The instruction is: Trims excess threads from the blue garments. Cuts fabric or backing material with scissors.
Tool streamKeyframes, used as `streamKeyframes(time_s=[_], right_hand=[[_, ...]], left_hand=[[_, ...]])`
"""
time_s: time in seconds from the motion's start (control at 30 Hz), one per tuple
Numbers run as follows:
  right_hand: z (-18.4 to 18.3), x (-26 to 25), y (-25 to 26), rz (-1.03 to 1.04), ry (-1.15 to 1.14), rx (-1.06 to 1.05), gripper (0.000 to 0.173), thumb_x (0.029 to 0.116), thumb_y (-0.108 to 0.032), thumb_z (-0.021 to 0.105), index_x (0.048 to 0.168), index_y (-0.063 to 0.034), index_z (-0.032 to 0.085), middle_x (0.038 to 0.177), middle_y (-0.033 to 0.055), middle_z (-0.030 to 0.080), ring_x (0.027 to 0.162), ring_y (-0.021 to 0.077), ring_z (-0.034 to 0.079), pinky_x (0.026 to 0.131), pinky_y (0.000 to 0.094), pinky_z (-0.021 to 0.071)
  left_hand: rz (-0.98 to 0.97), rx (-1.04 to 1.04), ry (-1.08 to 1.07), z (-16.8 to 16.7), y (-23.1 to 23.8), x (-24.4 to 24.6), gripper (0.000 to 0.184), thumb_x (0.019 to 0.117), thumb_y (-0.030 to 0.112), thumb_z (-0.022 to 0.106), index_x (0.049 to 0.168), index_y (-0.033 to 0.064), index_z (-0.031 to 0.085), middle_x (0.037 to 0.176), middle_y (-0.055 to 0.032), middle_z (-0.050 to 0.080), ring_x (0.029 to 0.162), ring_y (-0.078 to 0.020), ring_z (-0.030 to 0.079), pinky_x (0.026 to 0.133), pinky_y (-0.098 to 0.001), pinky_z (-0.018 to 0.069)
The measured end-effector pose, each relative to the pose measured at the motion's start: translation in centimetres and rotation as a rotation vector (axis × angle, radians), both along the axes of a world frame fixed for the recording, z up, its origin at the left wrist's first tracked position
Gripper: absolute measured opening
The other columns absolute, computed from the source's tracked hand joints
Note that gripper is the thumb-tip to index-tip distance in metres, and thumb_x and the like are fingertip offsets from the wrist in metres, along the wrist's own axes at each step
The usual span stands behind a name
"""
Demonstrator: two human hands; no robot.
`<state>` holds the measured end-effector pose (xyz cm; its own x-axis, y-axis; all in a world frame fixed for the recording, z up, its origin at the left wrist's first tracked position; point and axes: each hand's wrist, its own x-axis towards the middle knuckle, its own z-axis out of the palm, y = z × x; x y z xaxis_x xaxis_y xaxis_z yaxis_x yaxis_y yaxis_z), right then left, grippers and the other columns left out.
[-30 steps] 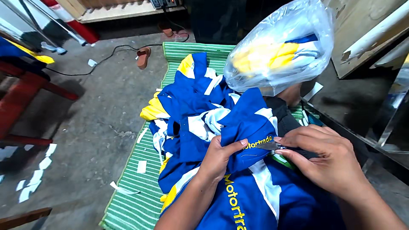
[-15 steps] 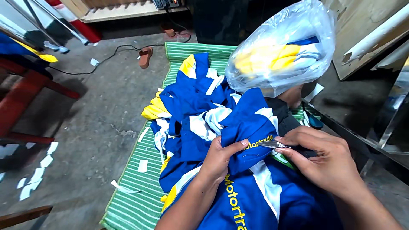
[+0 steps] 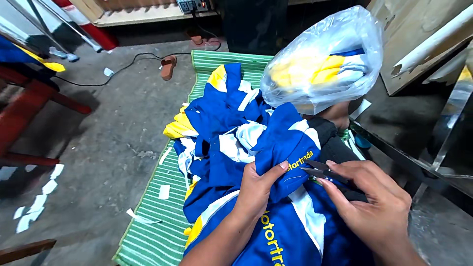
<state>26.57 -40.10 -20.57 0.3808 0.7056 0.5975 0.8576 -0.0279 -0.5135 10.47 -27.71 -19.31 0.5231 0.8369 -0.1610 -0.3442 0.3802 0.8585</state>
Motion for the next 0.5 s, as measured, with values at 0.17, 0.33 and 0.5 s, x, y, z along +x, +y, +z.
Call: streamKeyframes(time_s=[0.17, 0.33, 0.5], right_hand=[[0.16, -0.20, 0.10, -0.013, -0.032, -0.013, 0.026, 0.0944, -0.032, 0.071, 0.106, -0.0106, 0.080, 0.098, 0.0087, 0.076, 0.084, 0.0158, 0.067, 0.070, 0.0331, 0.0477], [-0.10, -0.31, 0.29, -0.018, -0.030, -0.002, 0.026, 0.0941, -0.032, 0.071, 0.105, -0.0103, 0.081, 0.097, 0.0089, 0.075, 0.084, 0.0164, 0.068, 0.070, 0.0330, 0.0487], [-0.26, -0.56, 0.43, -0.036, -0.060, 0.000, 0.024, 0.0951, -0.031, 0.071, 0.105, -0.0107, 0.080, 0.097, 0.0089, 0.076, 0.085, 0.0173, 0.068, 0.071, 0.0337, 0.0486]], left_hand=[[0.018, 0.023, -0.007, -0.08, -0.13, -0.11, 0.010, 0.0900, -0.009, 0.063, 0.096, -0.0037, 0.070, 0.087, -0.0106, 0.074, 0.083, -0.0137, 0.073, 0.083, -0.0313, 0.0611], [0.018, 0.028, 0.002, -0.09, -0.13, -0.10, 0.010, 0.0906, -0.008, 0.063, 0.096, -0.0036, 0.070, 0.087, -0.0101, 0.074, 0.083, -0.0137, 0.073, 0.083, -0.0315, 0.0612], [0.023, 0.028, 0.007, -0.35, -0.08, -0.13, 0.009, 0.0907, -0.008, 0.063, 0.096, -0.0039, 0.070, 0.088, -0.0104, 0.074, 0.083, -0.0139, 0.073, 0.083, -0.0317, 0.0610]])
